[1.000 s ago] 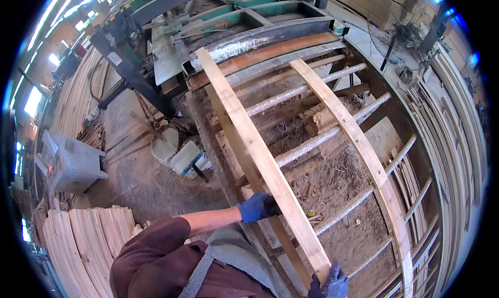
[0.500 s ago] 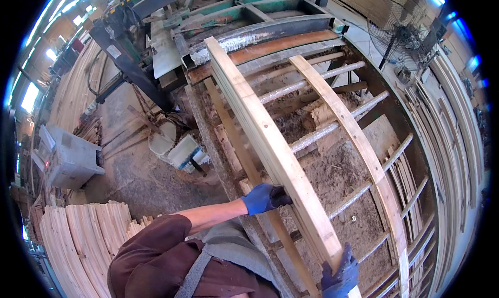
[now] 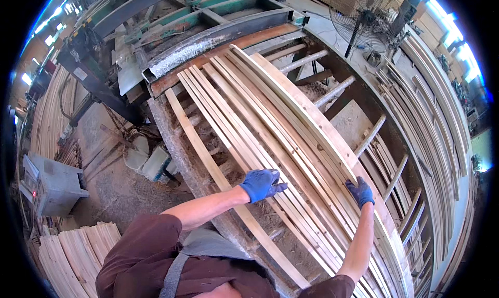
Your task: The person picks up long, thin wooden planks from a large stack and places them onto a metal rack structure. They repeat this process, moving planks from the pile to the rack and arranging them.
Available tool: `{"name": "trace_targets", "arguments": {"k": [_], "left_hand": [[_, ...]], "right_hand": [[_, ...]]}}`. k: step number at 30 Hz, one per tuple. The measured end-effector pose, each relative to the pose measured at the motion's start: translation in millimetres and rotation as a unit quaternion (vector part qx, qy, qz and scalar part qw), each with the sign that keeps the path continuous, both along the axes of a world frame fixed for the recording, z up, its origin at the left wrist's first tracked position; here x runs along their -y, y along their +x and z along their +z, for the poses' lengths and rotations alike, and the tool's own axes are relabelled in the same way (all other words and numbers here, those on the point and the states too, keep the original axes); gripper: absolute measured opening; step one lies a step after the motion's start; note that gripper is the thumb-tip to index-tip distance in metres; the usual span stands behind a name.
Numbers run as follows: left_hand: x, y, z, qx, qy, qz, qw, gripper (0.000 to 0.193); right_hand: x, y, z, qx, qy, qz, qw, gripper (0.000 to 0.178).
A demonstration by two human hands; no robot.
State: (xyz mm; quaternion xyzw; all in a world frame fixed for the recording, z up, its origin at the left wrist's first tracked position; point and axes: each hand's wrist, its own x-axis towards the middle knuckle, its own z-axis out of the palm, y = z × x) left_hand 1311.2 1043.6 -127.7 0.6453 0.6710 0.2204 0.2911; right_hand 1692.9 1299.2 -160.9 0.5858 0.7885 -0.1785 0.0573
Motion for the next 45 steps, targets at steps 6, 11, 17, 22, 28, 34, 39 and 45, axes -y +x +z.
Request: {"name": "trace_targets", "arguments": {"k": [6,11,17,22,28,34,39,45], "left_hand": [[-3.8,-0.3,-2.2,-0.001,-0.062,0.007,0.998,0.056],[0.1,6.5,-17.9,-0.005,0.030,-0.009,1.000,0.055],[10.4,0.6,-26.4,-0.030,0.149,-0.051,0.987,0.057],[11.1,-0.5,-26.8,-0.026,0.127,-0.063,0.990,0.057],[10.8,-9.0,-18.6,0.026,0.107,-0.086,0.990,0.054],[21.6,-8.3,14.0,0.011,0.131,-0.158,0.979,0.050],[51.9,-21.4,19.3,-0.057,0.174,-0.209,0.961,0.049],[81.7,-42.8,-6.7,-0.128,0.116,-0.233,0.957,0.048]], "right_hand": [[-17.2,-0.5,-11.8,-0.072,-0.035,0.035,0.996,0.062],[-7.2,6.1,5.2,-0.074,-0.105,0.006,0.992,0.059],[21.7,1.5,-3.4,-0.159,-0.276,-0.068,0.945,0.061],[36.3,5.5,-5.8,-0.180,-0.105,-0.025,0.978,0.059],[86.5,-30.6,22.9,-0.058,0.097,0.087,0.990,0.078],[60.1,-18.4,-3.7,-0.016,0.228,0.059,0.972,0.081],[79.7,-48.6,32.8,0.056,0.311,0.100,0.943,0.072],[150.2,-46.0,16.7,-0.121,0.104,0.003,0.987,0.040]]}}
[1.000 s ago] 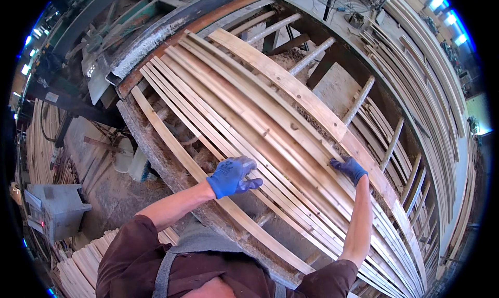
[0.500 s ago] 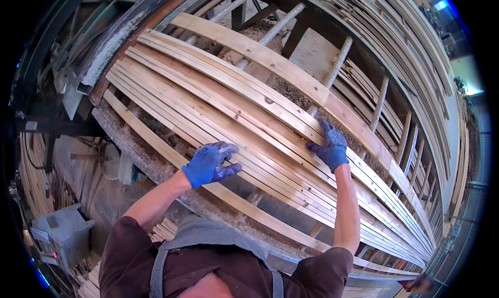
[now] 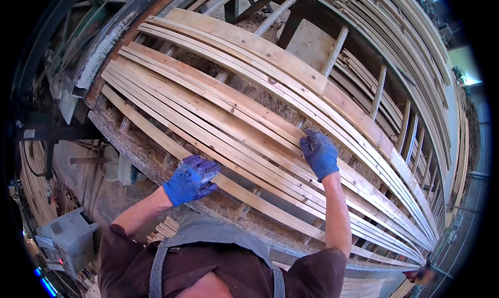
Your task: The person picks up long, thin wooden planks from a large stack and places them onto a metal rack structure. They repeat this process, moving planks from the pile to the rack and arranging them.
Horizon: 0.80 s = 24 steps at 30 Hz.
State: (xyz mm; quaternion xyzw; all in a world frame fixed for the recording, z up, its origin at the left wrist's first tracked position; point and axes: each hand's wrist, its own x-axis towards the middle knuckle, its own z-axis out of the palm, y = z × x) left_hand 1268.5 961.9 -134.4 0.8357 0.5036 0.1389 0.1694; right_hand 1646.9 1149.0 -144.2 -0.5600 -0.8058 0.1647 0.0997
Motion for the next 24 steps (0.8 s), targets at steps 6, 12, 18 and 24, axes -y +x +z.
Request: {"name": "trace_targets", "arguments": {"k": [6,12,18,24], "left_hand": [[-3.9,7.1,-15.5,-0.092,-0.067,0.037,0.993,0.048],[-16.2,9.5,-6.1,-0.173,-0.132,0.019,0.976,0.038],[23.6,-1.1,-19.8,-0.130,0.037,0.043,0.990,0.031],[31.8,-4.6,-24.5,-0.107,0.062,0.049,0.991,0.023]], "right_hand": [[-25.7,1.3,2.6,0.148,-0.017,-0.006,0.989,0.041],[-16.5,-5.6,20.7,0.155,-0.058,-0.091,0.982,0.036],[-10.0,13.9,6.5,-0.004,-0.064,-0.019,0.998,0.030],[10.7,43.1,-41.7,-0.012,-0.037,-0.021,0.999,0.053]]}}
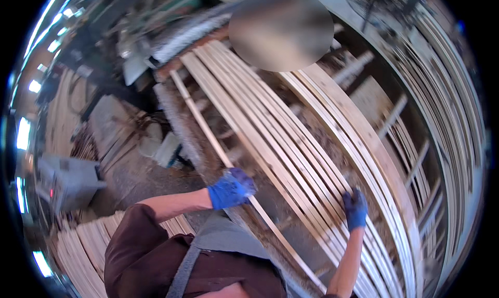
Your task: The person picks up long, thin wooden planks from a large stack and places them onto a metal rack structure. They repeat this process, moving planks from the pile to the rack and arranging them.
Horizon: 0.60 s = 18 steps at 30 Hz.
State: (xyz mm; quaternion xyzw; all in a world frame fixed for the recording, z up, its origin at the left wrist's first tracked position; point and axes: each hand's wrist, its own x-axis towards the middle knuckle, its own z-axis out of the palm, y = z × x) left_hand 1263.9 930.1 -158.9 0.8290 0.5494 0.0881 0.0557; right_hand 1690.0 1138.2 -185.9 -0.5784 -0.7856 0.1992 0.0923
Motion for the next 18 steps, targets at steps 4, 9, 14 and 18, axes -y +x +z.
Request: {"name": "trace_targets", "arguments": {"k": [4,9,14,18], "left_hand": [[5.0,-1.0,-3.9,-0.023,0.019,0.018,0.999,0.020],[13.7,-16.1,-17.3,-0.012,0.085,0.041,0.995,0.013],[8.4,-37.7,-14.7,-0.032,0.084,0.043,0.995,0.010],[13.5,-34.1,-23.2,-0.013,0.065,0.053,0.996,0.011]], "right_hand": [[1.8,-5.7,-5.3,-0.008,-0.007,-0.012,1.000,0.052],[10.0,-9.9,6.2,0.014,-0.026,-0.013,0.999,0.047],[14.8,1.1,-11.1,-0.026,0.020,-0.006,0.999,0.045],[29.4,-17.1,9.0,0.021,0.022,-0.003,1.000,0.038]]}}
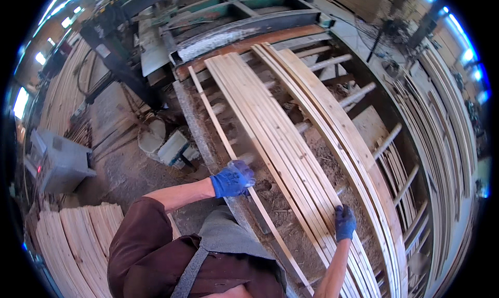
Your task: The person picks up long, thin wooden planks from a large stack and places them onto a metal rack structure. They repeat this process, moving planks from the pile to the rack and arranging them.
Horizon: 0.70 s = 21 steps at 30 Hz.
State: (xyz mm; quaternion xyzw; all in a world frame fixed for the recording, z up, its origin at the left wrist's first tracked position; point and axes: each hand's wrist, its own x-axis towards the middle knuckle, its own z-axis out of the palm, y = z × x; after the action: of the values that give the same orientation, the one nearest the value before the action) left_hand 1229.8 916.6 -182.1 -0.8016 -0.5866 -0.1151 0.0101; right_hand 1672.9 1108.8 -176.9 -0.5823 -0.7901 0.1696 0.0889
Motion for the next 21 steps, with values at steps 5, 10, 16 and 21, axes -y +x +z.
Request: {"name": "trace_targets", "arguments": {"k": [5,10,16,21], "left_hand": [[24.5,14.1,34.1,0.129,0.056,-0.018,0.990,0.057],[24.2,16.6,51.8,0.145,0.042,-0.046,0.987,0.069],[-24.5,24.1,42.0,0.169,0.083,-0.021,0.982,0.067],[-71.2,17.3,3.3,0.144,0.057,0.014,0.988,0.068]], "right_hand": [[29.5,-6.5,-6.1,-0.010,0.067,-0.020,0.997,0.038],[108.3,-28.7,-12.0,-0.017,0.039,0.012,0.999,0.029],[118.4,-38.9,12.8,0.030,-0.057,0.057,0.996,0.028],[-7.1,-1.2,37.6,-0.120,0.106,0.009,0.987,0.077]]}}
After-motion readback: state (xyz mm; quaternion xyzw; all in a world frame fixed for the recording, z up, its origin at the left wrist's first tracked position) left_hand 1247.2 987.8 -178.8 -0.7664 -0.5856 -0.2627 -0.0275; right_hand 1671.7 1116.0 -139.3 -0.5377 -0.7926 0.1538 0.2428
